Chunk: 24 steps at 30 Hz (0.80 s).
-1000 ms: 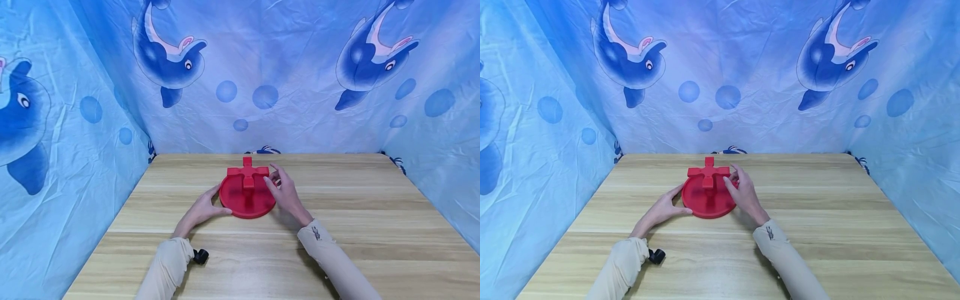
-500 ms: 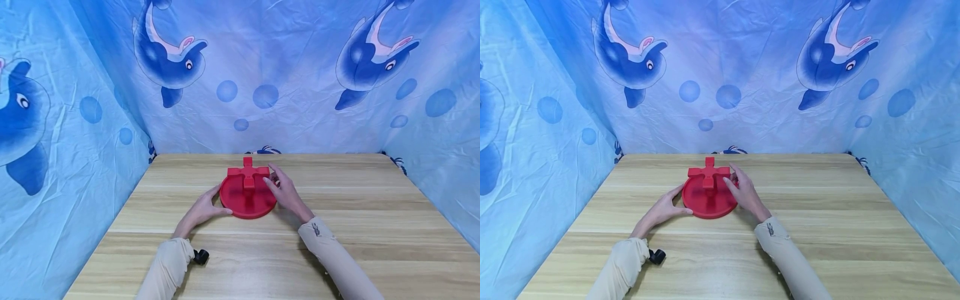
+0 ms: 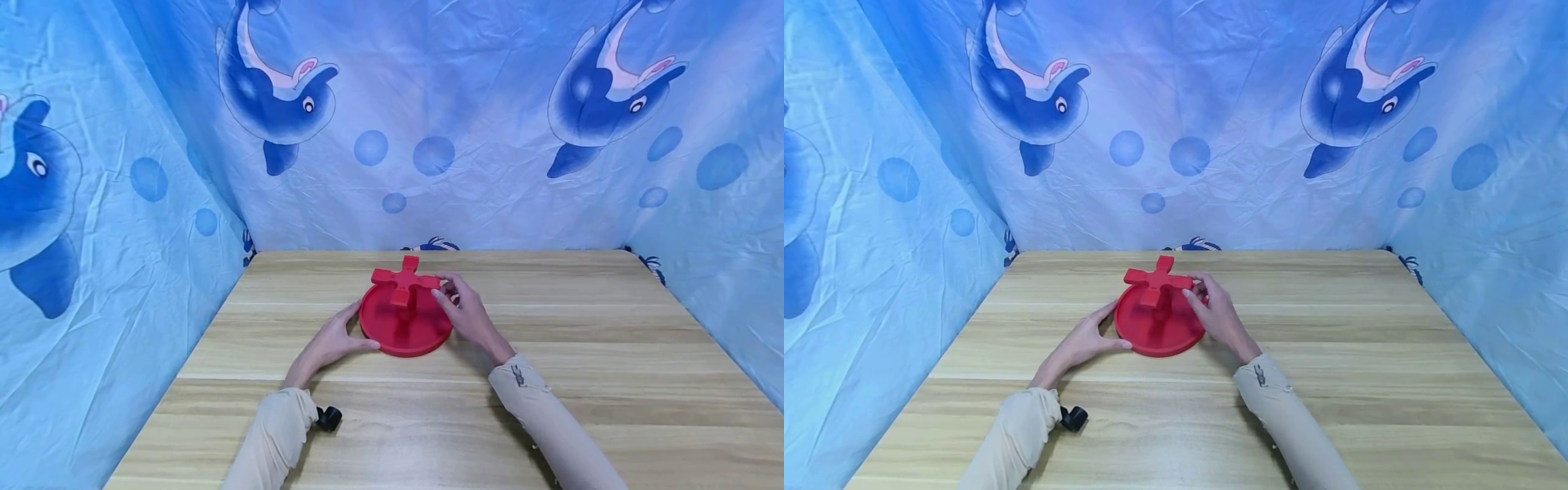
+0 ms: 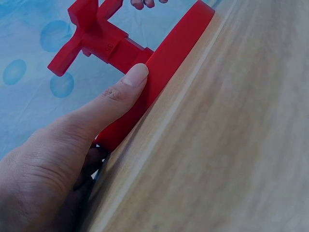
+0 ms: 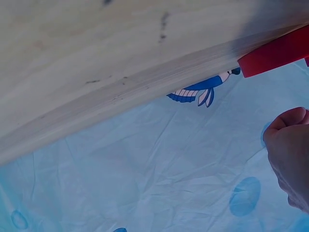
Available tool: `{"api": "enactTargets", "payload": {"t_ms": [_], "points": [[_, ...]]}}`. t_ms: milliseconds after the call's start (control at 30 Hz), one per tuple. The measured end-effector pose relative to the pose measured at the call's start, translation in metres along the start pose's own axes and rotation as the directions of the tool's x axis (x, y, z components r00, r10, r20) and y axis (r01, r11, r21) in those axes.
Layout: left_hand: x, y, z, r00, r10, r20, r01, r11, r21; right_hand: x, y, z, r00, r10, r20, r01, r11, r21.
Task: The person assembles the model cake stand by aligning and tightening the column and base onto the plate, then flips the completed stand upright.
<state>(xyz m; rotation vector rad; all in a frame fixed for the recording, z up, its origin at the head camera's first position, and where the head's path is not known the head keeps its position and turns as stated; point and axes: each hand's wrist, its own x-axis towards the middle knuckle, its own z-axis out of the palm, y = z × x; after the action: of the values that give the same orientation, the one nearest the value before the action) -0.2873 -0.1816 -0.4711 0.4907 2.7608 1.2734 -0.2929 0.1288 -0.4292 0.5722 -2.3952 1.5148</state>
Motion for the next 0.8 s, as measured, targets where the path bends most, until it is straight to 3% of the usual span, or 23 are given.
{"api": "enactTargets", "payload": {"t_ms": [467, 800], "points": [[-0.0028, 0.0019, 0.0006, 1.000, -0.026, 0.007, 0.026, 1.000, -0.005, -0.0058, -0.0034, 0.0016, 0.999, 0.033, 0.000, -0.033, 0.999, 0.024], [-0.0030, 0.0025, -0.0005, 0.999, -0.034, 0.002, 0.034, 0.999, 0.006, -0.0103, -0.0070, 0.0076, 0.999, 0.015, -0.031, -0.014, 1.000, 0.023]]}}
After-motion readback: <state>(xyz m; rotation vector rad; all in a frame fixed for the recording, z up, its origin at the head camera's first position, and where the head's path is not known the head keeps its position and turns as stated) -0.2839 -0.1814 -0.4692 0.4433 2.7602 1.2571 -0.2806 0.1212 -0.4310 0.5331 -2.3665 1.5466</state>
